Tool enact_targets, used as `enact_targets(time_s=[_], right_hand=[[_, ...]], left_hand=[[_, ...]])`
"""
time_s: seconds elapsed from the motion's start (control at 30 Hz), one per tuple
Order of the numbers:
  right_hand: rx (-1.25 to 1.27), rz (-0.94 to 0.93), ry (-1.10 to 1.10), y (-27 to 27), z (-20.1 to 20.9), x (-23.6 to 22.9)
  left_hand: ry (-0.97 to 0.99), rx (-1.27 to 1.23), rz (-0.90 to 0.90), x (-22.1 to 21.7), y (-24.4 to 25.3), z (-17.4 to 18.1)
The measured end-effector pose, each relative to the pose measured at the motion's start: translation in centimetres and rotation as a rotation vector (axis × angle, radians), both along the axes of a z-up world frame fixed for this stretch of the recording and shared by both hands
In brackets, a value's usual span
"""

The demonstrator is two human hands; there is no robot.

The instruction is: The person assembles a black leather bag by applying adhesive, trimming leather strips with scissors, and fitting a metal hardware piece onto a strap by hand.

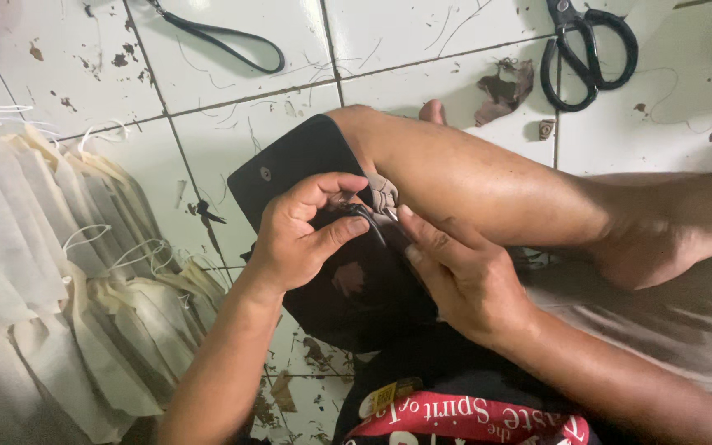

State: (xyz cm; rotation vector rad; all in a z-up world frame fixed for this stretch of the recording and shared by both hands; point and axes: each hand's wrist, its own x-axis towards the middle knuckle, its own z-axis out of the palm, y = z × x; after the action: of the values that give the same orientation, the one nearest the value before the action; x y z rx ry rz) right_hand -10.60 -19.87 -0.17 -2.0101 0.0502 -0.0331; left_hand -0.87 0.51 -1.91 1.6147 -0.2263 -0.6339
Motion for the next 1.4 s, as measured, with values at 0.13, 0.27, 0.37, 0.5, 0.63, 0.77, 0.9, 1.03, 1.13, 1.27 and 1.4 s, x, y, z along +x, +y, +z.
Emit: enact_targets(time_s=[0.13,0.27,0.37,0.5,0.63,0.77,0.9,1.03,1.13,1.27,1.4], right_hand=[[0.059,0.023,0.061,-0.1,-1.4,-1.4],[0.106,0.013,0.063,0.6,-1.8,-1.6],[0.101,0.025,0.051,0.8,-1.3,-1.2],[0.081,0.033,0.045,0.7,-0.9,-1.0],[0.016,0.041,0.07,0.8,-1.8,-1.7],[-0.099,0.103,-0.008,0.6,-1.9,-1.3],[-0.212,0.149,-0.049,0.3,-2.5,-1.3],[0.013,0.088,0.005,0.1,-2.4,-1.5],[0.141,0.032,0.064,-0.3,-1.6,-1.6],[0.141,0.025,0.106,0.0,-3.2,-3.4],[0.127,0.021,0.135,0.5,-2.3,-3.5]], left_hand=[[0.017,-0.028,-0.009,-0.1,-0.1,-0.2],[0.033,-0.046,-0.003,-0.3,0.2,-0.6],[0.035,-0.071,-0.001,-0.3,0.0,-0.4],[0.046,-0.072,0.0,-0.3,-0.1,-0.4],[0.043,-0.067,0.008,-0.3,-0.1,-0.4],[0.049,-0.08,0.013,-0.3,-0.3,0.0],[0.005,-0.053,-0.019,-0.1,-0.3,-0.4],[0.011,-0.056,-0.036,0.0,-0.3,-0.5],[0.007,-0.06,-0.049,0.1,-0.2,0.1],[0.033,-0.078,-0.127,0.8,-0.5,1.6],[0.034,-0.054,-0.133,0.6,-0.1,1.0]])
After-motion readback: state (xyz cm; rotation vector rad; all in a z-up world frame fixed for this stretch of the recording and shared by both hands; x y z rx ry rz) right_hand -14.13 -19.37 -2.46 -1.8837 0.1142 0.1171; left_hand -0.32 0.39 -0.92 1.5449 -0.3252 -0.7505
